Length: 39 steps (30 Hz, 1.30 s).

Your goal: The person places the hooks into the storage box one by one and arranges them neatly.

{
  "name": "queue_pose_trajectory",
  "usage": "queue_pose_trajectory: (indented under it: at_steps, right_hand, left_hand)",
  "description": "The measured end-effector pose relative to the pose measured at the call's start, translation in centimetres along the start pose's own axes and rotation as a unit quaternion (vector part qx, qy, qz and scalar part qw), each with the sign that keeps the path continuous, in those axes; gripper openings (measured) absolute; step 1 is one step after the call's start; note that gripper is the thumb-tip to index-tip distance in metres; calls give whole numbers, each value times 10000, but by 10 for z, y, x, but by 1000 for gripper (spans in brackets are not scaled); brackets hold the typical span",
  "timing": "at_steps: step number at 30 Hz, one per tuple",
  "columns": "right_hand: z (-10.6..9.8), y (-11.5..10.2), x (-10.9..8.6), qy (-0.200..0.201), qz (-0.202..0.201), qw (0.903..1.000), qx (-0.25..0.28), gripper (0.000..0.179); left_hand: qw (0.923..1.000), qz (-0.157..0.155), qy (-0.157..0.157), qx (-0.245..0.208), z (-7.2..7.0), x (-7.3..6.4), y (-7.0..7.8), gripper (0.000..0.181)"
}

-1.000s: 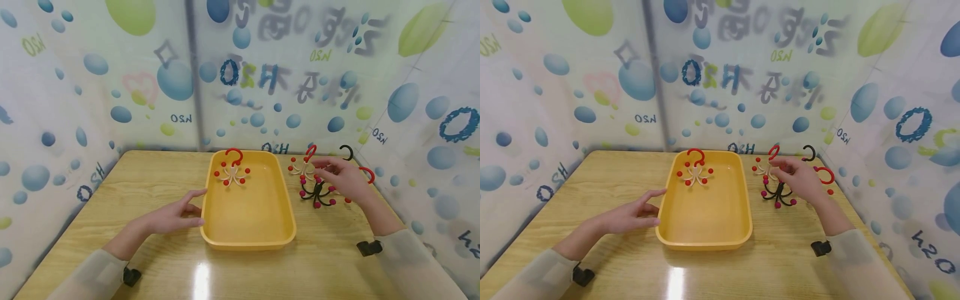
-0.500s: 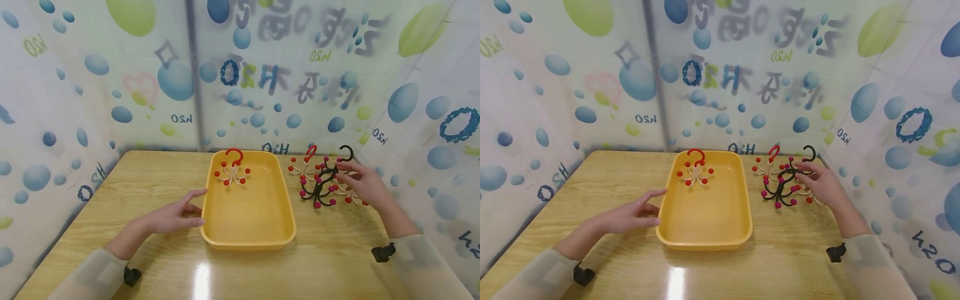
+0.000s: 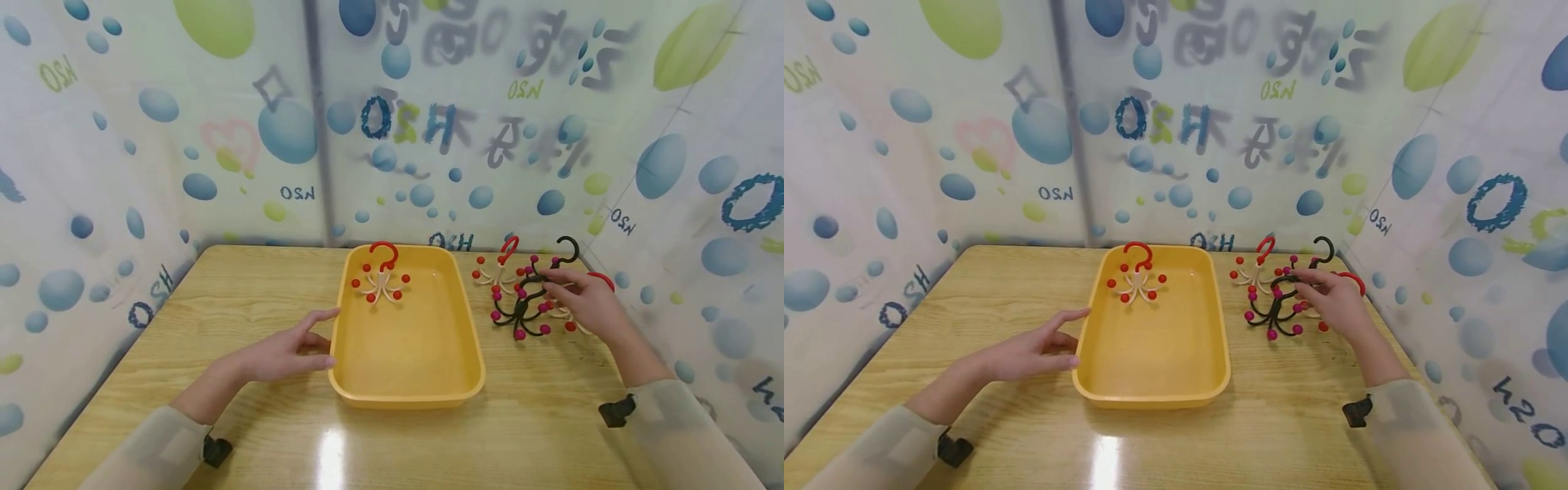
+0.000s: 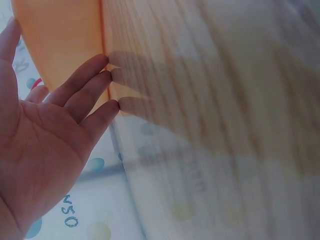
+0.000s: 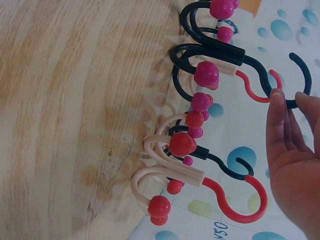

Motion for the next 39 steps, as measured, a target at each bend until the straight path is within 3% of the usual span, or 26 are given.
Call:
queue_pose_trajectory:
  at_steps: [20, 26, 33, 39]
  right_hand:
    - [5, -1, -1, 361, -105, 9991, 202, 39]
    - [1, -10, -3, 508, -348, 9981, 80, 35]
    - [-3, -17, -4, 596, -363, 9975, 94, 39]
    - [-5, -38, -7, 728, -537, 9957, 191, 40]
  left_hand:
    - [9999, -129, -12, -28, 2, 0, -5, 89]
    - [9999, -120, 0, -31, 2, 0, -5, 89]
    - [9999, -153, 29, 23, 0, 0, -4, 90]
    - [9998, -177, 31, 31, 0, 0, -3, 91]
Point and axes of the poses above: each hand's wrist, its own x-axis towards the middle knuckle, its own z-axis out of the palm, y = z × x, the point moved 10 cm from there along x, towards the middle knuckle, and after that the axes turned 7 degrees about -z, right-handed, at the moved point
